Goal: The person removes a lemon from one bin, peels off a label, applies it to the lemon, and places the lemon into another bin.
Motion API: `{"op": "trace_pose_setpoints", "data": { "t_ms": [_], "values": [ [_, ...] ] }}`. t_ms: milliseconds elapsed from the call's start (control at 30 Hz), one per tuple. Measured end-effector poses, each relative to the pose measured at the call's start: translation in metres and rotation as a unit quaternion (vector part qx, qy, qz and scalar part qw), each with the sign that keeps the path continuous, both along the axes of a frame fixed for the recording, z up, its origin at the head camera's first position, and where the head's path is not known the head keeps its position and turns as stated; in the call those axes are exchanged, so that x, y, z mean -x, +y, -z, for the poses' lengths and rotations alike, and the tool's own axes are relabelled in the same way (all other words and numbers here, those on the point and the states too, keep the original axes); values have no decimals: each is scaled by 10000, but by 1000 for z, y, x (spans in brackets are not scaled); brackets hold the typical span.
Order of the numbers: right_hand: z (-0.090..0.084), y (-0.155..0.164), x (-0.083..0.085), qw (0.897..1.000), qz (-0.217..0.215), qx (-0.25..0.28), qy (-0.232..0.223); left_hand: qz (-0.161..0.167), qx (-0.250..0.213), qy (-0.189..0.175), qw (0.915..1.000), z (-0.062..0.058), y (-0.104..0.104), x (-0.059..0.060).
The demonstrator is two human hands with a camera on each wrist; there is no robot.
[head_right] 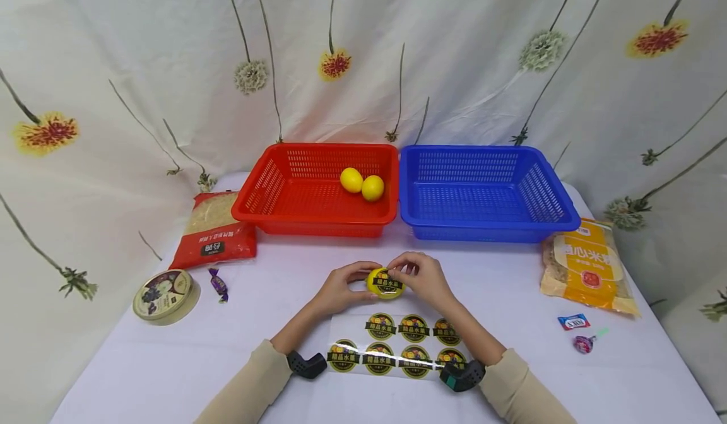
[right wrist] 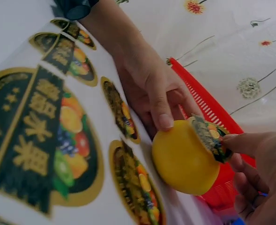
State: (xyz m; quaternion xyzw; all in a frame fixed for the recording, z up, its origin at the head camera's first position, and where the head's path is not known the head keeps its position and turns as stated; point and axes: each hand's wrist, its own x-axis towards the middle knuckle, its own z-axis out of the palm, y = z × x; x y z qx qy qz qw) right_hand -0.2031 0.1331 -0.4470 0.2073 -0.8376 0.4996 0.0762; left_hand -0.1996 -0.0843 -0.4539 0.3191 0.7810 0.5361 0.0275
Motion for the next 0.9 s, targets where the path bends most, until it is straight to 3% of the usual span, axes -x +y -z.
{"op": "trace_pose_setpoints", "data": {
  "t_ms": [133,333,900],
  "values": [
    [7,-1,-3,9977,152,-117,647,-21,17,-8,10000,-1,0,0],
    [14,-4,-7,9926,190,-305,1159,-110,7,-8,9999,-1,1,-2],
    [17,-5,-12,9890,438,-318,1373,-61,108,45,9999,-1,0,-1]
  ]
}}
